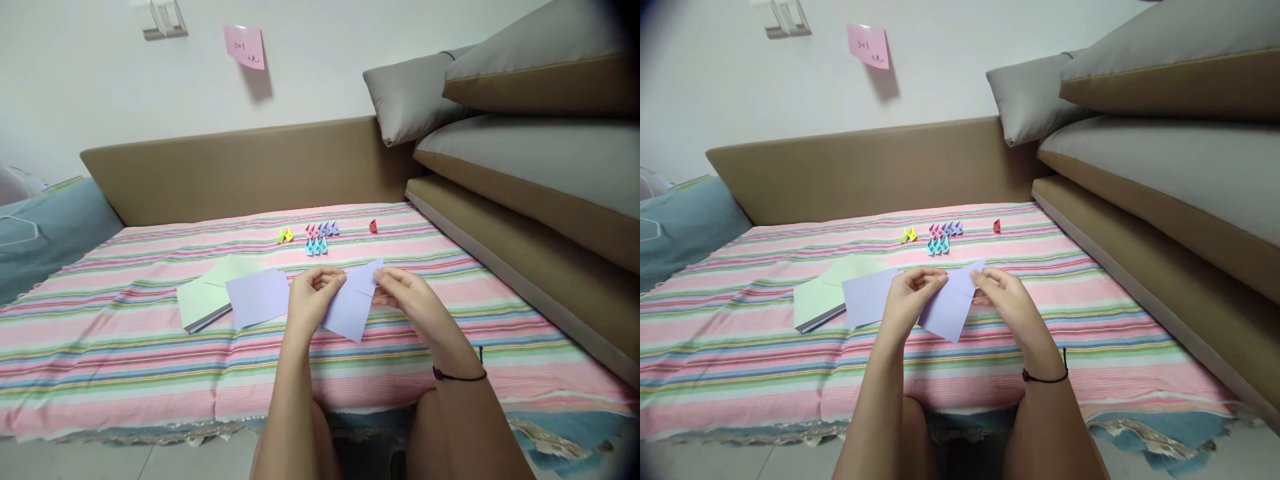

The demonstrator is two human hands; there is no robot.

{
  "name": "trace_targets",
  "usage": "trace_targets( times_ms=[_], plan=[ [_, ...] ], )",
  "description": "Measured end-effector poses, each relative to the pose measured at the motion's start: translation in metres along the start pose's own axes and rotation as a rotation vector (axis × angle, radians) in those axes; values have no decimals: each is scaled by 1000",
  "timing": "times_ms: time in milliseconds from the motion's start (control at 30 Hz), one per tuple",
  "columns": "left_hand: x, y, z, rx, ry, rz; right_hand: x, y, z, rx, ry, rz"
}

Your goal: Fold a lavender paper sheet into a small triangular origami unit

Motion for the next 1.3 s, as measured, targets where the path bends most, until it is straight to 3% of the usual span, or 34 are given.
trace_targets(
  times_ms=[67,267,500,700,867,1033,1300],
  plan=[
    [0,-1,1,-30,3,-10,0,-3,-4,-69,51,0],
    [-2,-5,0,-44,27,-6,2,-7,-2,-137,17,24],
    [-2,-6,3,-75,-37,-35,3,-7,3,-109,-27,38],
    [-4,-14,7,224,-131,-143,-1,4,11,-138,-179,109],
    [-3,-4,-2,85,-10,-27,-3,8,11,-172,-235,120],
    [-2,-11,4,142,-76,-118,0,3,9,-47,-221,105],
    [-2,-6,-2,-23,34,-79,-1,2,9,39,-222,74]
  ],
)
Point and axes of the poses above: each hand's wrist, its own x-axis towards the middle knuckle, its own z-axis out of the back of the hand, y = z × x, the point moved 7 cm from there along x, towards the middle knuckle, and after that the axes turned 8 degrees about -x, right-handed, at the moved point
